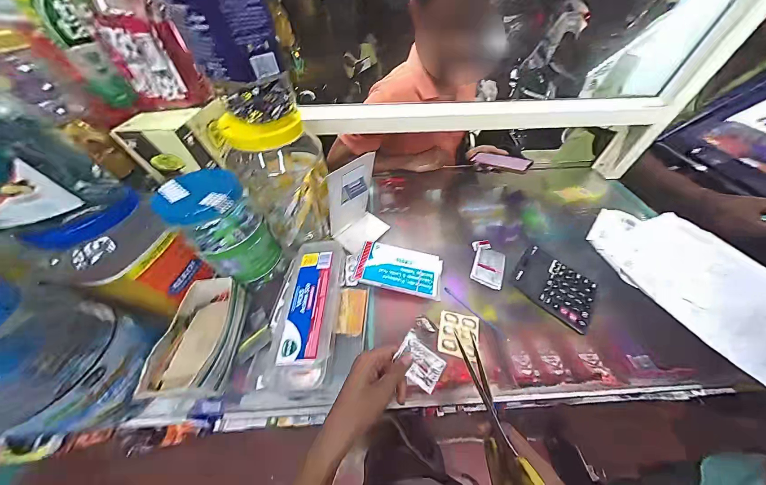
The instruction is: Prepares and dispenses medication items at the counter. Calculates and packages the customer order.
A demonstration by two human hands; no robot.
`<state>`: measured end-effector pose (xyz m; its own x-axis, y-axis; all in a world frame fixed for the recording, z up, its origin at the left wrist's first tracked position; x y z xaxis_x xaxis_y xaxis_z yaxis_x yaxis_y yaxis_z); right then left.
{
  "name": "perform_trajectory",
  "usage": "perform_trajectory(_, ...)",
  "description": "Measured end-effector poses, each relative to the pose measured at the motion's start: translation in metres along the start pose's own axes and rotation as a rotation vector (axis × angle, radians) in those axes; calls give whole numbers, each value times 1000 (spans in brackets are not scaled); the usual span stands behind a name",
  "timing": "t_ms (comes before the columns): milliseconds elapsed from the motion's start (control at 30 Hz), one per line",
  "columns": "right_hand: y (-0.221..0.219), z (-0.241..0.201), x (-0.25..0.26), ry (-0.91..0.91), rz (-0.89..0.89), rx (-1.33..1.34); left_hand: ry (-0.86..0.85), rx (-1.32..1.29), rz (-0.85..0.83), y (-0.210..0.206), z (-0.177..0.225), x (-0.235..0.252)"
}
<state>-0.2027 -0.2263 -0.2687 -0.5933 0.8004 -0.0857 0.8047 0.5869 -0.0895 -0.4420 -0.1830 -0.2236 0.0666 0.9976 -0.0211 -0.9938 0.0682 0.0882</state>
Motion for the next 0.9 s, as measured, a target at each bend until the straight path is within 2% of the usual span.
perform_trajectory(100, -6, -1, 6, -1, -118, -94, 69, 108, -183, -8, 2, 5)
perform_trajectory(233, -7, -3, 10, -30, -164, -50, 104, 311, -304, -1, 4, 6)
perform_trajectory(467, 8, -6, 9, -83, -227, -129, 174, 348, -236, 17, 4, 1)
perform_trajectory(667, -10, -12, 28, -85, -212, -95, 157, 469, -350, -4, 7, 1)
perform_trajectory(900, -16, -16, 38, -122, -136, -98, 199, 435, -378, 4, 4, 6)
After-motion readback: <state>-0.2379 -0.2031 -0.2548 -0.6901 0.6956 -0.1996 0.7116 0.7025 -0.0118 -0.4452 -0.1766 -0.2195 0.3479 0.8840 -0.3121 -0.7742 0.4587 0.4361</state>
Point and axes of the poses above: each hand's wrist, its own x-axis towards the middle knuckle, its own y-axis out of the back of the hand, z = x × y, the point moved 8 cm from there along x, towards the middle knuckle
